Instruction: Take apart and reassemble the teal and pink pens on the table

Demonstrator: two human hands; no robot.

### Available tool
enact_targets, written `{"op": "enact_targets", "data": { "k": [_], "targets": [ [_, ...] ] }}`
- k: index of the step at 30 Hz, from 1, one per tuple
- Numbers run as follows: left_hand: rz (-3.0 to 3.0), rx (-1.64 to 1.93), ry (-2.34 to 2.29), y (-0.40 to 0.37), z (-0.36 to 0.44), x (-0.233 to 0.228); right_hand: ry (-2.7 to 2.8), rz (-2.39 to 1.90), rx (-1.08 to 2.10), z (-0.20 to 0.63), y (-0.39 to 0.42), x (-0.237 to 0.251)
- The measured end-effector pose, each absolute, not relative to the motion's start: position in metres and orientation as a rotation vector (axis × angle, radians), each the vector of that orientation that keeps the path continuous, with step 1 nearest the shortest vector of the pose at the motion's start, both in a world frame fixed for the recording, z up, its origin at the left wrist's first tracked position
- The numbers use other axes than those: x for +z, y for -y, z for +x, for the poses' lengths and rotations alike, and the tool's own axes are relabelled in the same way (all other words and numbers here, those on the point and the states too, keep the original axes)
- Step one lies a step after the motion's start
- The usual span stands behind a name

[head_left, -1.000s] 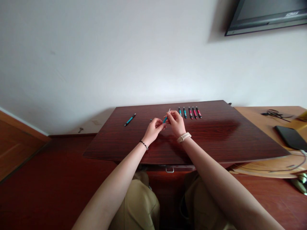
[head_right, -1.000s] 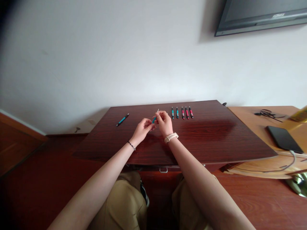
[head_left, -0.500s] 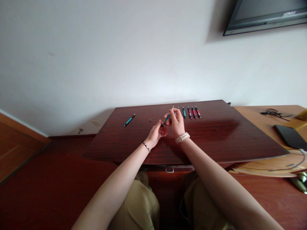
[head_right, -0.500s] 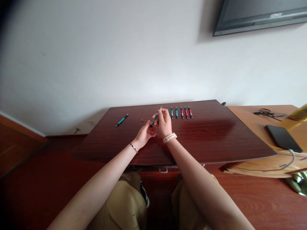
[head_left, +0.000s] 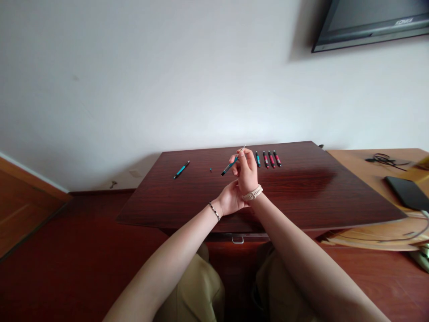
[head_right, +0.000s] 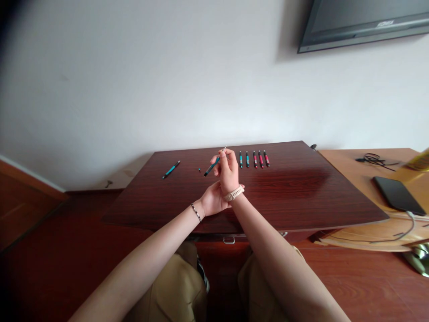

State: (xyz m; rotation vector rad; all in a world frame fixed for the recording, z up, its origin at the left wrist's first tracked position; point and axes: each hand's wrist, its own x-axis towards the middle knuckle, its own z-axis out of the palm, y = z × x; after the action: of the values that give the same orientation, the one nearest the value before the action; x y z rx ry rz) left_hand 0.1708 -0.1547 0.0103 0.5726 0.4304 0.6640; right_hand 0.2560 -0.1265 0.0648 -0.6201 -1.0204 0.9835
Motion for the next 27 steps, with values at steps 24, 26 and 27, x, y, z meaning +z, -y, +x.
{"op": "enact_targets", "data": {
  "k": [24, 26, 27],
  "targets": [
    [0.727, 0.737, -0.482, 0.153, 0.172, 0.017, 1.068, -0.616, 1.002, 0.249, 0.133, 0.064],
    [0.846, 0.742, -0.505, 0.153, 0.171, 0.018, 1.123, -0.603, 1.013, 0.245, 0.137, 0.065],
    [0.899, 0.742, -0.519, 0.153, 0.171, 0.019, 1.146, -0.598, 1.021, 0.243, 0.139, 0.066]
  ]
}}
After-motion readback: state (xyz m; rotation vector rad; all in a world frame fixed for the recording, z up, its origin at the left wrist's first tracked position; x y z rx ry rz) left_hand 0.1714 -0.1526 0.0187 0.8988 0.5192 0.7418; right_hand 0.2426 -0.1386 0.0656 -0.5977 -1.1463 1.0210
